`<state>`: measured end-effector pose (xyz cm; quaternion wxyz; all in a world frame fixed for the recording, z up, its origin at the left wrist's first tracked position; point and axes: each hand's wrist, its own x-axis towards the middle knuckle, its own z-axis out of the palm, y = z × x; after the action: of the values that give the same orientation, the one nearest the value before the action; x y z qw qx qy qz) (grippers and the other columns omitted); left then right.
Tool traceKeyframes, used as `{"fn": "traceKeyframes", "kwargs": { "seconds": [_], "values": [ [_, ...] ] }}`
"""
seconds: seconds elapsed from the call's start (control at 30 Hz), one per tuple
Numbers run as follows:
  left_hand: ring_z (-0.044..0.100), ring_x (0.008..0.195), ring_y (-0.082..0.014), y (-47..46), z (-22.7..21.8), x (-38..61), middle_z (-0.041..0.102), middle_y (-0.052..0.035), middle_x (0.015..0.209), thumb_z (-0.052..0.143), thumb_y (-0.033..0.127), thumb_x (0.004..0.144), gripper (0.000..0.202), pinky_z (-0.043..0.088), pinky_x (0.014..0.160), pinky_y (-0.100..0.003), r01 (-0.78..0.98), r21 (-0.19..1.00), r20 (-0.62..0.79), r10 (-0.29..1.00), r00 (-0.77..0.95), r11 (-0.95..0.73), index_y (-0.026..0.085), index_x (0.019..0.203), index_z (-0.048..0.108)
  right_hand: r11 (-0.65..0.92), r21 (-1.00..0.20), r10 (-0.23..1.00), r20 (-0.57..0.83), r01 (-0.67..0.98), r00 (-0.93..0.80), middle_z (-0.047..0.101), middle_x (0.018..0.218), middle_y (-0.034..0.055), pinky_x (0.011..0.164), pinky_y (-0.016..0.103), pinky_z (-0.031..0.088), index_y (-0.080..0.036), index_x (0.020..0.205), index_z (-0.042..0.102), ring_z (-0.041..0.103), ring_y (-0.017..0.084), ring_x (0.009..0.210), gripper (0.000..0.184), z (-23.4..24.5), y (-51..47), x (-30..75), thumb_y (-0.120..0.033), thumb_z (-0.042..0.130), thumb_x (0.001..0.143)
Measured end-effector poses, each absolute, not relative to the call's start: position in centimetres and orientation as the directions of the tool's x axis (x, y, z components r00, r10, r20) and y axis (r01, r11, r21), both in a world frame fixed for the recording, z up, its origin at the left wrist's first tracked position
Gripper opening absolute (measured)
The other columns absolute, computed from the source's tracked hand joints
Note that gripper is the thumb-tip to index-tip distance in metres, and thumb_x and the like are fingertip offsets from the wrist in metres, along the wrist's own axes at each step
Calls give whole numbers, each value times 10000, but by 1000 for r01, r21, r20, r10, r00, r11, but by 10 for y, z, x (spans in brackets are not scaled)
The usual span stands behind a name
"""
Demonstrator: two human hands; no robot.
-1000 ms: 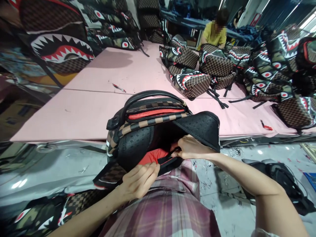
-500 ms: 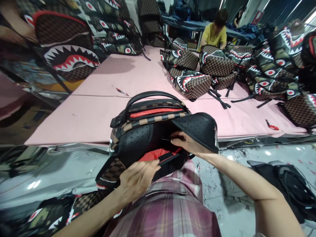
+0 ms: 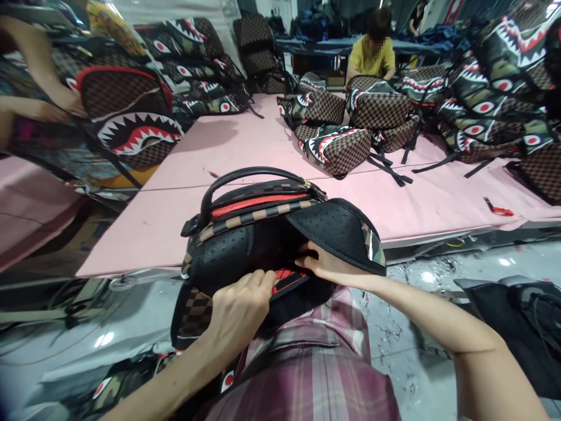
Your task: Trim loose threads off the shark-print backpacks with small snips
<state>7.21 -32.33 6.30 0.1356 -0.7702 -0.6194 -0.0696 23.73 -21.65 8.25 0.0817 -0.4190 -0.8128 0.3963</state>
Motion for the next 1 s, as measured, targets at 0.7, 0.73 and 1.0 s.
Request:
{"fn": "traceKeyframes", "kwargs": {
  "seconds": [0.7,0.73,1.0],
  "values": [
    [548,500,-139,-315,59,66,573,2,535,449,160,850,200,333,455,-256,988,-13,498,856,141,-155,177,683,558,424,-710,682,-157,562,-714,676,854,38,683,234,434,-163,897,675,607,152,749,195,73,-207,229,-261,520,829],
    [572,542,-131,-315,57,62,604,-4,582,425,158,861,209,384,495,-244,971,57,548,820,165,-233,173,707,565,428,-738,708,-84,522,-701,666,895,47,722,243,440,-156,928,660,604,157,795,202,71,-206,231,-266,519,833],
    [450,1203,-255,-275,40,34,586,-73,1204,464,241,872,234,330,1025,-423,863,-109,582,672,458,-494,164,1033,616,673,-718,599,385,180,-703,587,897,55,763,278,434,-167,1045,582,543,143,821,236,82,-189,241,-301,499,869]
  ]
}}
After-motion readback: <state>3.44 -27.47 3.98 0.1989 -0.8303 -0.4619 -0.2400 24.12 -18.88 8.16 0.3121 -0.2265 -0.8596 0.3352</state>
